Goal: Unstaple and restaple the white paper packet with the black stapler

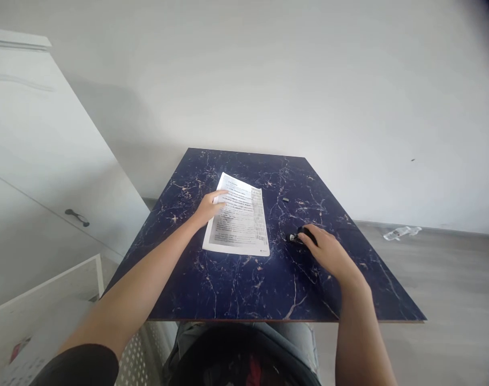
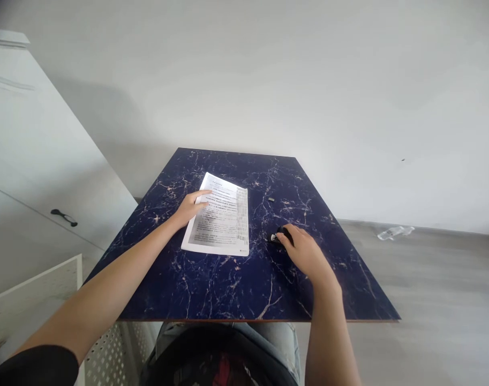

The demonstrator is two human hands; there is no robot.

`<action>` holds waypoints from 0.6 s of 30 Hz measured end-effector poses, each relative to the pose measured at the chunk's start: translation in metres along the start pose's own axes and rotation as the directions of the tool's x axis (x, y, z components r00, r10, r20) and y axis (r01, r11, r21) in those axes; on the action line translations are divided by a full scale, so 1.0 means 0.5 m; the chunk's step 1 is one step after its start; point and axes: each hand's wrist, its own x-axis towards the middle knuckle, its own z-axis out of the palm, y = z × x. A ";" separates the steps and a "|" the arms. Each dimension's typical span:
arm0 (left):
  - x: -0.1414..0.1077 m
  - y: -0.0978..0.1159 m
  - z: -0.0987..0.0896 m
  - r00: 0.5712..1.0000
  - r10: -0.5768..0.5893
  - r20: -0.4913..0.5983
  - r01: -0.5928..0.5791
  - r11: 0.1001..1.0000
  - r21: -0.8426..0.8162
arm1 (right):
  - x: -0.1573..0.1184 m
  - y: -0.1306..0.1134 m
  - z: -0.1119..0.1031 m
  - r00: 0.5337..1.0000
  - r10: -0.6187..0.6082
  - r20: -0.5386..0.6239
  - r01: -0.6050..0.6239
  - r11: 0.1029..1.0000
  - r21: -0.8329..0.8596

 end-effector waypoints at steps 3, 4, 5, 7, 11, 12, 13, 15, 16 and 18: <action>-0.002 0.002 -0.009 0.999 -0.008 0.054 0.010 0.999 -0.044 | 0.003 0.000 0.017 1.000 -0.006 -0.018 0.006 1.000 -0.028; -0.002 0.001 -0.012 0.998 -0.001 0.060 0.005 0.998 -0.063 | 0.007 -0.002 0.020 1.000 -0.021 -0.013 0.020 0.999 -0.027; -0.001 -0.001 -0.015 0.998 0.009 0.060 -0.004 0.996 -0.085 | 0.013 -0.006 0.021 0.999 -0.041 -0.002 0.041 0.999 -0.018; 0.001 -0.007 -0.017 0.998 0.025 0.051 -0.018 0.991 -0.132 | 0.025 -0.020 0.023 0.995 -0.093 0.032 0.093 0.996 0.009; 0.002 -0.008 -0.016 0.999 0.034 0.036 -0.026 0.978 -0.207 | 0.042 -0.073 0.031 0.978 -0.192 0.087 0.186 0.980 0.071; 0.002 -0.005 -0.015 0.999 0.030 0.037 -0.022 0.976 -0.219 | 0.045 -0.086 0.033 0.973 -0.212 0.094 0.205 0.975 0.082; 0.001 -0.001 -0.015 0.999 0.025 0.039 -0.016 0.974 -0.227 | 0.047 -0.097 0.035 0.968 -0.230 0.098 0.222 0.971 0.089; 0.000 0.005 -0.016 0.999 0.013 0.036 -0.004 0.971 -0.237 | 0.050 -0.113 0.038 0.962 -0.253 0.102 0.244 0.965 0.095; 0.000 0.006 -0.017 1.000 0.012 0.028 -0.005 0.970 -0.245 | 0.050 -0.116 0.039 0.961 -0.258 0.101 0.249 0.964 0.095; 0.001 0.006 -0.021 1.000 0.025 0.004 -0.023 0.965 -0.261 | 0.051 -0.118 0.042 0.960 -0.262 0.097 0.252 0.963 0.096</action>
